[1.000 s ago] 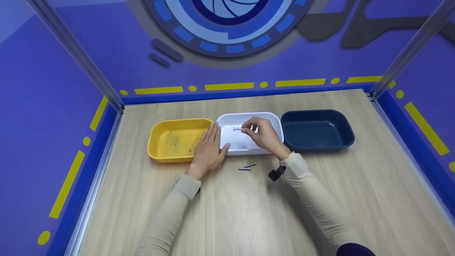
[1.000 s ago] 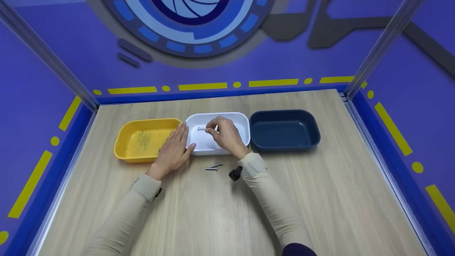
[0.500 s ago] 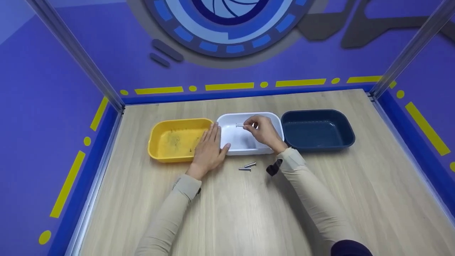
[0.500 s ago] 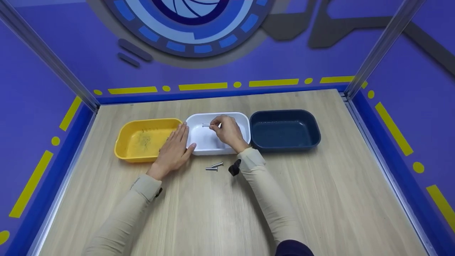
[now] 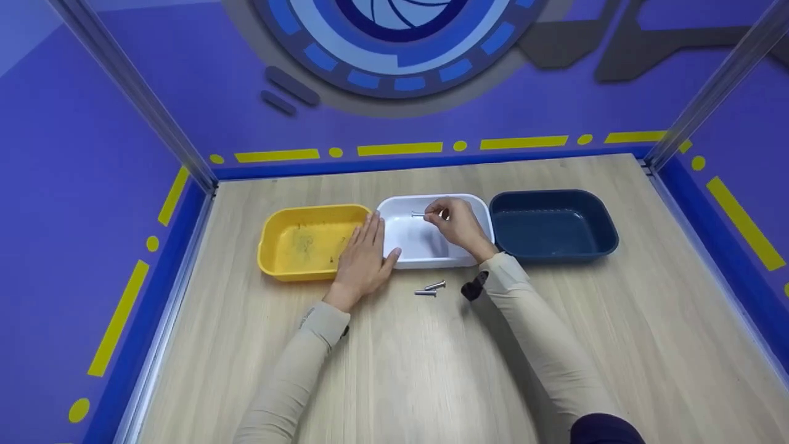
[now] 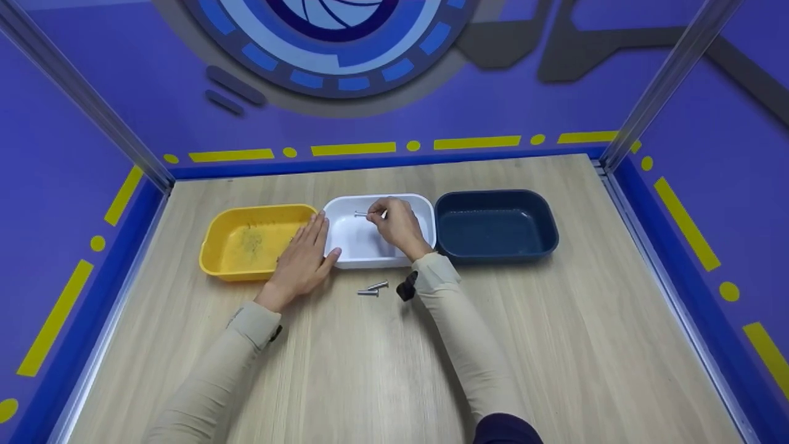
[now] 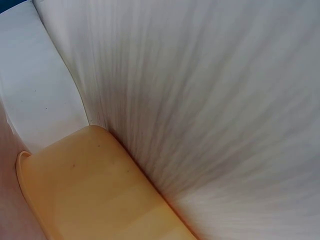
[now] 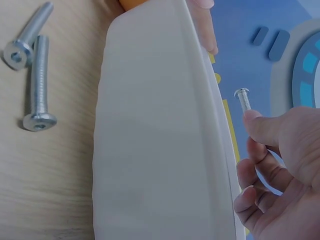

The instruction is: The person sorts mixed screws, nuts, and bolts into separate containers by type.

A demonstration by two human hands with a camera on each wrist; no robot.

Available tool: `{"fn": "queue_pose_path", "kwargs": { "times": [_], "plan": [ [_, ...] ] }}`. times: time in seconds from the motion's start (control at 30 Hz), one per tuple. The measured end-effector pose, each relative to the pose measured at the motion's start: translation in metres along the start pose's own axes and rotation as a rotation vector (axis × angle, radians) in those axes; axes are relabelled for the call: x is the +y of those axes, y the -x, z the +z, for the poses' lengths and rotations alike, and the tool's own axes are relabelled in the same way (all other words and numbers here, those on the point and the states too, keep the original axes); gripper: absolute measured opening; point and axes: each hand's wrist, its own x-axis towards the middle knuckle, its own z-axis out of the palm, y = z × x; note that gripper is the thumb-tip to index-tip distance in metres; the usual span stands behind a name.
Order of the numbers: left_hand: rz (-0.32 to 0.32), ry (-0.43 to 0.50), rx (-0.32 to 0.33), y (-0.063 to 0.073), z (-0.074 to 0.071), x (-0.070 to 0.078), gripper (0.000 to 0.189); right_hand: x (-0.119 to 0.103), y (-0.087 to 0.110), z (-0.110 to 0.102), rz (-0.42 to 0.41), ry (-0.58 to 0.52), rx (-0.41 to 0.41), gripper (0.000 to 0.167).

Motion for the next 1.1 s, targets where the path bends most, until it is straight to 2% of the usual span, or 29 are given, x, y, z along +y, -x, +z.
{"fn": "queue_pose_path", "kwargs": {
  "times": [0.3, 0.6, 0.9, 1.1],
  "plan": [
    [-0.003, -0.004, 0.002, 0.000, 0.000, 0.000, 0.082, 0.002, 0.002, -0.001, 0.007, 0.007, 0.003, 0.021],
    [-0.003, -0.017, -0.009, 0.000, 0.000, 0.000, 0.082, -0.003, 0.010, -0.003, 0.004, 0.009, -0.013, 0.021],
    [0.000, -0.010, 0.005, 0.000, 0.002, -0.001, 0.082, -0.007, 0.017, -0.010, -0.064, -0.007, 0.004, 0.020],
    [-0.004, -0.009, -0.003, 0.000, 0.001, 0.000, 0.082, -0.009, 0.022, -0.017, -0.078, -0.011, 0.011, 0.020]
  ]
}}
